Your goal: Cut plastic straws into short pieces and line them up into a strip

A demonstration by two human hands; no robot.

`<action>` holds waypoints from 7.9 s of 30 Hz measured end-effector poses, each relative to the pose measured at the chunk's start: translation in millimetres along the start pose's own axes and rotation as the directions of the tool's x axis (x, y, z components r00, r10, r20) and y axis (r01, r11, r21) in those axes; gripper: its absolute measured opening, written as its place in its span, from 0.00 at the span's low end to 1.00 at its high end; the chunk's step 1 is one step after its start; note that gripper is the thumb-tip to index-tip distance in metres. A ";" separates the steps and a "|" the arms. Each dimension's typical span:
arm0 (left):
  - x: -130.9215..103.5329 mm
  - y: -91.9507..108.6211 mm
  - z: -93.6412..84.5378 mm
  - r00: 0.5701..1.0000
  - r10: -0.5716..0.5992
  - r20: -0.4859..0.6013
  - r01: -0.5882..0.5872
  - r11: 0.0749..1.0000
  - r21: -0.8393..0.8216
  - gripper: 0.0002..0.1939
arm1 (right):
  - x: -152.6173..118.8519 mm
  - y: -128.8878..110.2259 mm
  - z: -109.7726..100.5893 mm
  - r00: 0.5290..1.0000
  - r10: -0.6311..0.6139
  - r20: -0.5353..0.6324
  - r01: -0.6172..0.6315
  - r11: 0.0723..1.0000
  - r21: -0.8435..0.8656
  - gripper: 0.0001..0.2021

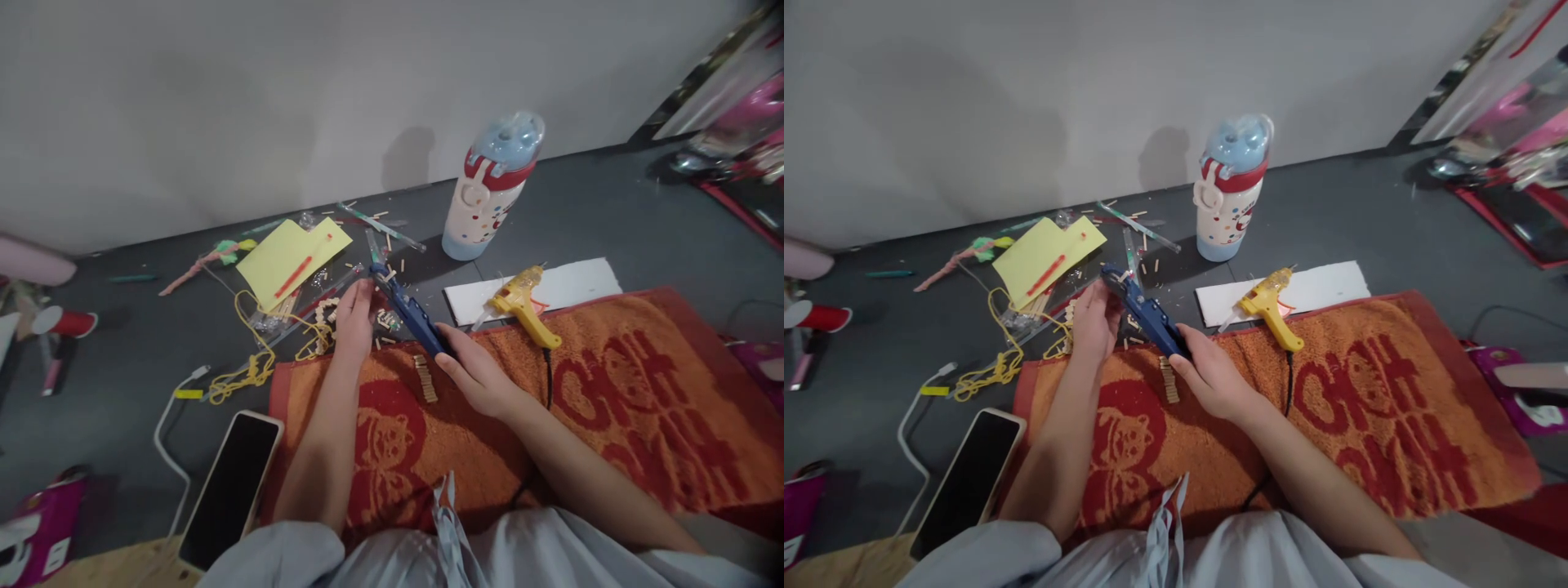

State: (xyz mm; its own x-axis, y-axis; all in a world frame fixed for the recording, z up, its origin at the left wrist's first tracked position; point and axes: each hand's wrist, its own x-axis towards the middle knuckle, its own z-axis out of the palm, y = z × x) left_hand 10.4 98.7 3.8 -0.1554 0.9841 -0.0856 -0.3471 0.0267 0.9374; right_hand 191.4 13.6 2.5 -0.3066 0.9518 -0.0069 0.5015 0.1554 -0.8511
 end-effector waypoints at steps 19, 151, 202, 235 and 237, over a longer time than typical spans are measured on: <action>2.8 -7.8 -3.4 0.983 0.143 0.116 -0.161 0.973 0.165 0.19 | 0.9 -3.9 -4.9 0.997 -0.073 0.025 0.075 0.995 -0.060 0.27; 1.8 -8.7 -4.1 0.984 0.027 0.177 -0.065 0.975 0.214 0.22 | 1.2 3.3 2.4 1.000 -0.011 -0.026 0.013 0.999 0.050 0.25; -3.7 0.1 -1.7 0.939 0.266 0.216 -0.343 0.722 0.601 0.27 | 5.4 -6.4 -0.5 0.997 0.051 -0.056 -0.042 0.986 0.160 0.18; -37.0 -30.8 45.2 0.957 -0.102 0.271 0.015 0.952 0.304 0.22 | 14.6 8.2 9.0 0.960 0.163 -0.228 -0.062 0.917 0.394 0.20; -36.4 -30.9 44.6 0.958 -0.098 0.270 0.008 0.948 0.317 0.22 | 14.7 8.2 10.3 0.956 0.183 -0.228 -0.073 0.904 0.421 0.21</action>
State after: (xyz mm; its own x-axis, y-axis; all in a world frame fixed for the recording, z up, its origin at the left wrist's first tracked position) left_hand 68.0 69.9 -7.0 0.1348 0.9874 -0.0829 -0.0371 0.0887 0.9954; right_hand 182.7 26.1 -9.9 -0.0171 0.9989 -0.0428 0.1348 -0.0402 -0.9901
